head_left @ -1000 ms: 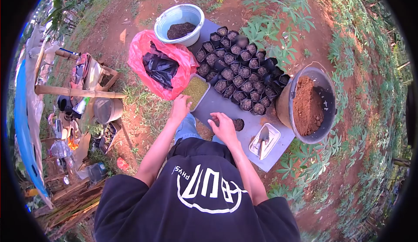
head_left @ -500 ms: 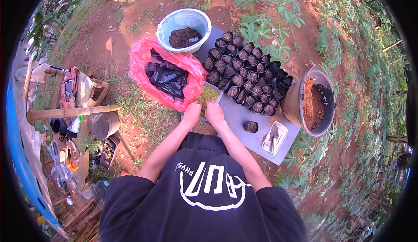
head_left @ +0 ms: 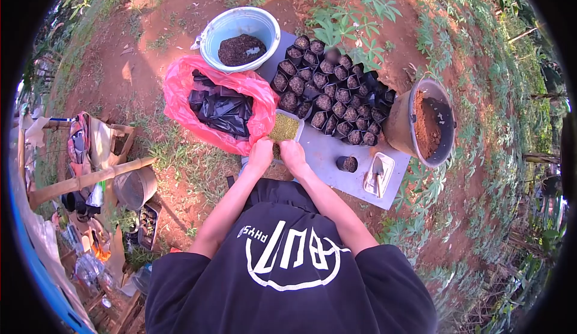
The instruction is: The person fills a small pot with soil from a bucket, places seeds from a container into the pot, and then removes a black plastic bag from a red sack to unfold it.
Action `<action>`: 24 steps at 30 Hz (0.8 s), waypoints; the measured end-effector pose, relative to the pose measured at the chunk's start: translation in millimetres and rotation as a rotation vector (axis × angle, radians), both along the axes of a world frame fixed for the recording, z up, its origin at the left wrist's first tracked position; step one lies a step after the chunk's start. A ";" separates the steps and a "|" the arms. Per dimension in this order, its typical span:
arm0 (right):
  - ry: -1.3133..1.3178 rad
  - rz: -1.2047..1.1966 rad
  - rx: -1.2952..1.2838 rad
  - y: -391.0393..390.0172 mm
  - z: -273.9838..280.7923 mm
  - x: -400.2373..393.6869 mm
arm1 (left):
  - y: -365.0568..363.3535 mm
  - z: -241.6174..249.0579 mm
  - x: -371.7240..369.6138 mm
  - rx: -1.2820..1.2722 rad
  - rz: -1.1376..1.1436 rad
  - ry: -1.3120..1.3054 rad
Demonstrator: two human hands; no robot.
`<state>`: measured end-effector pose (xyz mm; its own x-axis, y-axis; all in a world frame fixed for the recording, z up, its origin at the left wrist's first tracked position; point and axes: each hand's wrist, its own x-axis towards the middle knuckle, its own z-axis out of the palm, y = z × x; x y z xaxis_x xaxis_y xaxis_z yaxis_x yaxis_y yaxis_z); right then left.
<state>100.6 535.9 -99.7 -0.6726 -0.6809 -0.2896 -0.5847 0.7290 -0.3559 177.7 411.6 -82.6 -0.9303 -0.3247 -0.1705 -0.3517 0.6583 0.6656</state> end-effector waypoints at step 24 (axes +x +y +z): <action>0.026 -0.150 -0.141 -5.5 53.7 -11.0 | -2.1 13.0 14.5 0.123 0.062 0.051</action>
<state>89.6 530.4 -46.0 -0.7756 -0.6051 -0.1799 -0.4836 0.7526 -0.4469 192.2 409.5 -69.6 -0.9178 -0.3610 -0.1653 -0.3525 0.5489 0.7579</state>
